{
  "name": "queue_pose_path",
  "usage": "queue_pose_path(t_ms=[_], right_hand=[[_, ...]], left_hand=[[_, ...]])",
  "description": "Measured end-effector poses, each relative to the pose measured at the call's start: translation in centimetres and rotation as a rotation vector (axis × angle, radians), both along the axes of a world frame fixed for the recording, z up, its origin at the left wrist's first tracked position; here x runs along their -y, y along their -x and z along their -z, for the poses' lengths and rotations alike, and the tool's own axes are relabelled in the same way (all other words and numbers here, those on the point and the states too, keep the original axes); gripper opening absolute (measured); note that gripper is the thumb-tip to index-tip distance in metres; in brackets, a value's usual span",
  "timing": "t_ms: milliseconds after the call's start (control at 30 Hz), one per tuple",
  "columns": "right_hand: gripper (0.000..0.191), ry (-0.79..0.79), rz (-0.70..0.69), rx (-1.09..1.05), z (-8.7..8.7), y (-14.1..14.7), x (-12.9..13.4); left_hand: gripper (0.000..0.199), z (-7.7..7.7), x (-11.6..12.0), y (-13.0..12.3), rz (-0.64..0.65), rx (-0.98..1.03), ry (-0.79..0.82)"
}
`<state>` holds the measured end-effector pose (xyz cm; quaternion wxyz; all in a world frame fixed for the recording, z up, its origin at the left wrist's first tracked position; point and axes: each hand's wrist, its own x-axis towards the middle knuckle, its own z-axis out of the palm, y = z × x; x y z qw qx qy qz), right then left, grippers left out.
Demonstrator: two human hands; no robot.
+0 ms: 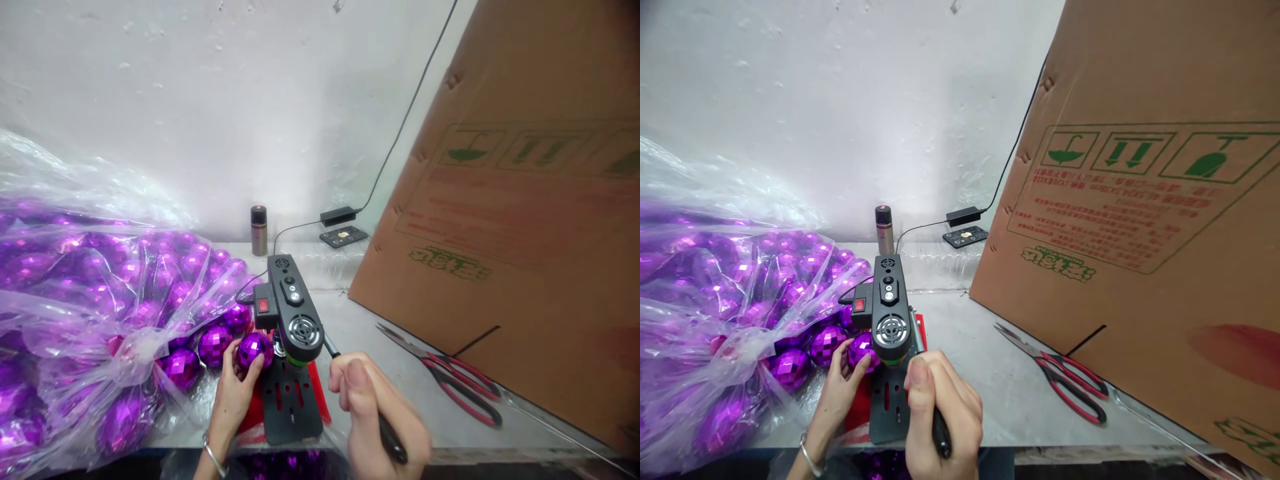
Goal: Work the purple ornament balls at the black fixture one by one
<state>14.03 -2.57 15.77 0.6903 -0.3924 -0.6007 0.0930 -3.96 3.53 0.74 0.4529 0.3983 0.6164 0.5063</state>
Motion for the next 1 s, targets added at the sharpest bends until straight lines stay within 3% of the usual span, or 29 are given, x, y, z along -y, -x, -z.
queue_pose_path(t_ms=[200, 400, 600, 833, 1000], right_hand=[[0.038, 0.005, -0.014, 0.105, -0.7, -0.9, -0.6], [0.038, -0.022, -0.050, 0.104, -0.6, -1.0, -0.6], [0.038, -0.014, -0.066, 0.096, -0.5, -1.1, -0.4], [0.042, 0.039, -0.011, -0.057, -0.2, 0.3, 0.2], [0.042, 0.074, -0.025, -0.075, -0.2, 0.5, 0.5]], left_hand=[[0.100, -1.4, -0.9, 0.3, 0.041, -0.046, -0.029], [0.094, 1.0, 1.6, 0.0, 0.011, 0.298, 0.036], [0.086, 2.0, 2.8, -1.9, -0.098, 0.056, -0.091], [0.081, 3.0, 3.7, -2.5, 0.048, -0.108, -0.143], [0.076, 4.0, 4.6, -2.8, 0.075, -0.223, -0.193]])
